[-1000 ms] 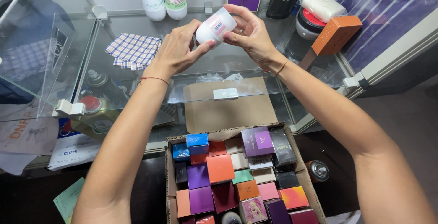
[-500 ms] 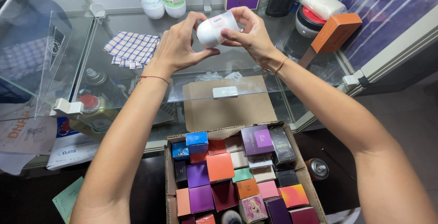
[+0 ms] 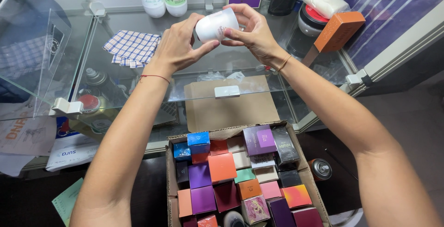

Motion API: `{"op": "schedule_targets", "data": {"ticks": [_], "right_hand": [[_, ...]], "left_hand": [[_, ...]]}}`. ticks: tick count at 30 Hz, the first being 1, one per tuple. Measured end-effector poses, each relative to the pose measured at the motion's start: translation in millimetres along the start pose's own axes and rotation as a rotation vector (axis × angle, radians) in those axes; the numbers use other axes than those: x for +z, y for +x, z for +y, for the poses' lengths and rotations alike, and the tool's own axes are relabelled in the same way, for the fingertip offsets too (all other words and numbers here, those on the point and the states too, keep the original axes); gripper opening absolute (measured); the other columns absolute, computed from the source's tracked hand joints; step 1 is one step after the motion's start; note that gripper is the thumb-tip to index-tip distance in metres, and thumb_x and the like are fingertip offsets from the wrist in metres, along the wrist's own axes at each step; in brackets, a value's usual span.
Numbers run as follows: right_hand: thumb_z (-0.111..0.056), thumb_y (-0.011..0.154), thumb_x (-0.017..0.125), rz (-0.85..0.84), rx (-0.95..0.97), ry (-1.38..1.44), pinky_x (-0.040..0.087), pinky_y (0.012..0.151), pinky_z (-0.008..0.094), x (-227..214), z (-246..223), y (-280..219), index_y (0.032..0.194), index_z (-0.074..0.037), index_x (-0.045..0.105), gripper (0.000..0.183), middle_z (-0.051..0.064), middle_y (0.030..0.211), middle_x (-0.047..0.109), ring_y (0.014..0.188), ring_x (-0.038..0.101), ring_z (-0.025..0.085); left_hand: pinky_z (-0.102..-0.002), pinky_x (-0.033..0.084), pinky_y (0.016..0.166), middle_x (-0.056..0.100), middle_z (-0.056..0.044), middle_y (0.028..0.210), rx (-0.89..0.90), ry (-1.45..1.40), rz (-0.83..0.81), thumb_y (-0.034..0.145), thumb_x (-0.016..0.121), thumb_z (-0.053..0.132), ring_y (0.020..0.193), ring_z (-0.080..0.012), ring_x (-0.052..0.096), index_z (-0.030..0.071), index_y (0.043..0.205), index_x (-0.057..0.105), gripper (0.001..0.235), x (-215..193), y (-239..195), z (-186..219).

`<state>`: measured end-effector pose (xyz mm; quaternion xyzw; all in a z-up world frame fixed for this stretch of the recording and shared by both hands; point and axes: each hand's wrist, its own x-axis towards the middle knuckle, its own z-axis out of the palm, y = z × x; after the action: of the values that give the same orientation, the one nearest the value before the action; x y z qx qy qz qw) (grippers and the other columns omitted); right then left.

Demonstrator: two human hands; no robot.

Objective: Organizing various cosmetic products like tubes, jars, and boxes from a shipping box onto glass display shelves.

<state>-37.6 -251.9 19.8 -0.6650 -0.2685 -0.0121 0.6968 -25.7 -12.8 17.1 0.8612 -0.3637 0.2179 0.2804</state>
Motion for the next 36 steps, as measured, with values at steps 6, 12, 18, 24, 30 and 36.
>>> {"op": "schedule_targets", "data": {"ticks": [6,12,18,24,30,36], "right_hand": [[-0.022,0.089,0.084,-0.063,-0.014,0.025,0.069,0.095,0.038,-1.6,1.0,-0.8,0.139,-0.013,0.055,0.058,0.014,0.133,0.062,0.118,0.068,0.029],[-0.032,0.085,0.086,0.018,0.004,-0.043,0.073,0.086,0.04,0.8,-0.9,-1.0,0.124,-0.015,0.06,0.05,0.011,0.122,0.068,0.113,0.072,0.027],[-0.033,0.085,0.085,0.044,0.0,-0.06,0.074,0.083,0.041,-3.1,5.5,1.4,0.122,-0.014,0.061,0.049,0.009,0.119,0.068,0.114,0.07,0.024],[-0.035,0.084,0.085,0.035,0.008,-0.073,0.074,0.083,0.04,-2.1,3.5,1.1,0.122,-0.015,0.06,0.05,0.01,0.12,0.068,0.113,0.07,0.025],[-0.026,0.084,0.088,0.008,-0.006,-0.026,0.071,0.089,0.036,-2.0,2.9,0.5,0.132,-0.011,0.057,0.059,0.012,0.131,0.065,0.114,0.07,0.025],[-0.022,0.083,0.088,-0.011,-0.03,-0.002,0.068,0.094,0.035,-8.8,10.6,2.9,0.136,-0.006,0.06,0.062,0.01,0.131,0.066,0.114,0.068,0.023]], "left_hand": [[-0.045,0.04,0.056,0.065,-0.01,0.084,-0.055,-0.011,-0.036,0.099,0.058,0.06,0.067,-0.0317,0.055,0.01,0.113,0.057,0.052,1.5,0.2,-2.1],[-0.043,0.044,0.06,0.069,-0.009,0.092,-0.013,-0.026,-0.005,0.099,0.062,0.058,0.07,-0.028,0.059,0.011,0.116,0.061,0.05,0.2,0.1,-1.2],[-0.043,0.04,0.052,0.065,-0.007,0.096,0.077,0.009,0.036,0.089,0.085,0.053,0.071,-0.0297,0.057,0.013,0.123,0.05,0.063,2.4,-0.2,-2.7],[-0.044,0.038,0.05,0.067,-0.007,0.099,0.06,0.014,0.054,0.089,0.083,0.045,0.069,-0.0308,0.056,0.013,0.121,0.049,0.056,2.6,-0.9,-0.8],[-0.043,0.041,0.055,0.066,-0.007,0.101,0.032,-0.049,0.043,0.093,0.08,0.042,0.065,-0.0301,0.059,0.011,0.12,0.049,0.051,-1.4,-0.9,3.1],[-0.04,0.043,0.059,0.063,-0.008,0.076,-0.011,-0.105,-0.012,0.097,0.073,0.046,0.06,-0.0258,0.06,0.011,0.127,0.051,0.051,-2.4,-0.9,3.2]]}}
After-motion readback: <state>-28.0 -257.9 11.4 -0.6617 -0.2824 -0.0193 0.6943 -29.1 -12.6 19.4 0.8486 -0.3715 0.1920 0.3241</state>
